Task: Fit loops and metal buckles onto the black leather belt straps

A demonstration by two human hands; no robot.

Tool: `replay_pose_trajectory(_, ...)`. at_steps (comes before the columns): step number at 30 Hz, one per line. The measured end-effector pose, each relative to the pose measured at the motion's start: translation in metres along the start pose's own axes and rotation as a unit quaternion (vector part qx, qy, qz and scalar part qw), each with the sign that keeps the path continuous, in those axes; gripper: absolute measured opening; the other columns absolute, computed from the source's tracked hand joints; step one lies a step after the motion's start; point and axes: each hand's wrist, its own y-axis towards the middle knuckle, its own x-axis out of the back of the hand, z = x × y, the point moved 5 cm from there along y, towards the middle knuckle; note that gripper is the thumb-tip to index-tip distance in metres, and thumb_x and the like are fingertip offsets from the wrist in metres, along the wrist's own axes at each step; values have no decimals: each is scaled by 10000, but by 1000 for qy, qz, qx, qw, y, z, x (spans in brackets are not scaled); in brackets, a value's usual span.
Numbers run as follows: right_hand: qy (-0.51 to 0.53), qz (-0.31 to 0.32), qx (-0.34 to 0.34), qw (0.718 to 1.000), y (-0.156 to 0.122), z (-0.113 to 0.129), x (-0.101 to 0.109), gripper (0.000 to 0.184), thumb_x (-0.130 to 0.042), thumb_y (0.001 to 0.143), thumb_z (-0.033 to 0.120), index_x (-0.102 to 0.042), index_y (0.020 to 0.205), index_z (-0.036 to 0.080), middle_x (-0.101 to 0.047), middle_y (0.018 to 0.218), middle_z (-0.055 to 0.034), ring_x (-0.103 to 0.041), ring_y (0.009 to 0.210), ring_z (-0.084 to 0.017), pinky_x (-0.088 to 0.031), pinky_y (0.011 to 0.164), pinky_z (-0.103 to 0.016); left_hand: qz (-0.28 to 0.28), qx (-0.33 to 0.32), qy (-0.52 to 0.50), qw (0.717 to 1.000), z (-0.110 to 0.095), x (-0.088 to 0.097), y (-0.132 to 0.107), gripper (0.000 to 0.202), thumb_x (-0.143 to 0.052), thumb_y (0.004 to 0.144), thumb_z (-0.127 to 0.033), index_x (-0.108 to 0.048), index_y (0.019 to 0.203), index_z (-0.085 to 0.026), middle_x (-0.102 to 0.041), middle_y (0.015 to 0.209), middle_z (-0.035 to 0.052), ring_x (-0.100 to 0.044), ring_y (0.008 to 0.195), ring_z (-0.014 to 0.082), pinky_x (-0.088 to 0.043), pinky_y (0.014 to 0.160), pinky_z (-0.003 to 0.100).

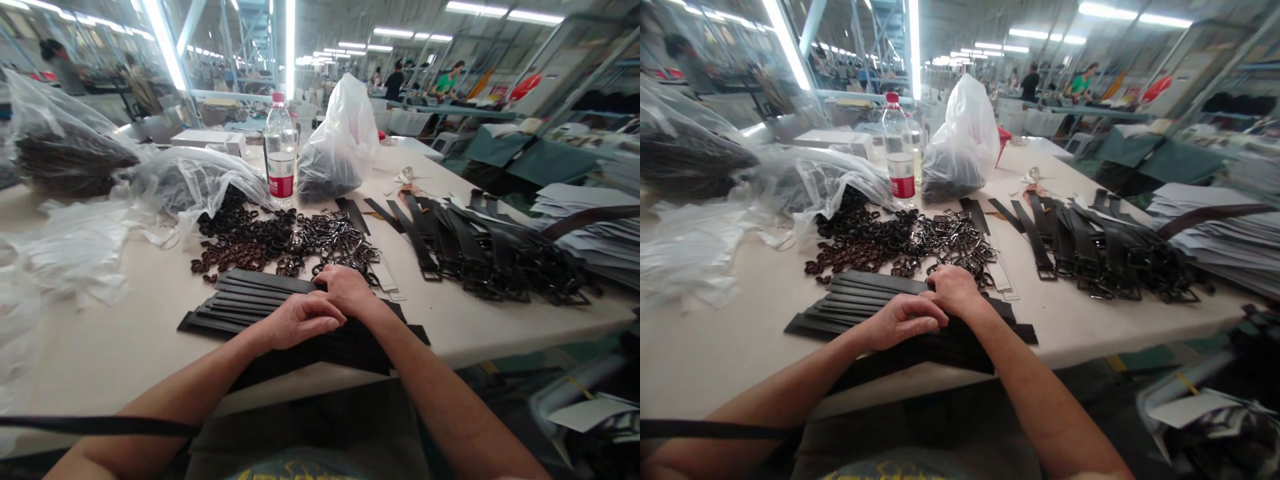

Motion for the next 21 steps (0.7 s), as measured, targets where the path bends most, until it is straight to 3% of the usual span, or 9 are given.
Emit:
replay_pose_trajectory(4, 20, -6, 9, 1000, 0, -3, 0, 265, -610, 895, 443, -792, 928, 252, -729, 938, -47, -669, 870, -205, -472, 732, -281, -6, 4, 7, 1000, 1, 0, 1, 278, -613, 898, -402, -783, 947, -188, -728, 934, 91, -656, 855, 207, -518, 801, 305)
replay_pose_trajectory(12, 134, -40, -12, 990, -4, -15, 4, 233, -657, 849, 418, -764, 891, 215, -739, 920, -29, -665, 812, -178, -476, 724, -274, -6, 78, -102, 992, 14, -4, 2, 364, -638, 867, -478, -769, 950, -148, -754, 889, 95, -673, 754, 178, -522, 731, 282)
replay_pose_trajectory(17, 193, -125, -22, 973, -21, -23, 32, 194, -655, 841, 373, -729, 896, 202, -738, 887, -27, -672, 777, -177, -494, 707, -279, -47, 133, -155, 978, 27, 2, 3, 402, -669, 831, -525, -748, 923, -142, -754, 875, 94, -662, 695, 145, -498, 644, 239)
replay_pose_trajectory(21, 163, -190, 4, 968, -53, -23, 55, 187, -657, 846, 374, -708, 927, 213, -726, 878, -35, -677, 783, -196, -515, 710, -302, -109, 165, -225, 954, 35, 11, 3, 492, -694, 784, -591, -736, 963, -135, -751, 862, 100, -660, 633, 136, -461, 539, 207)
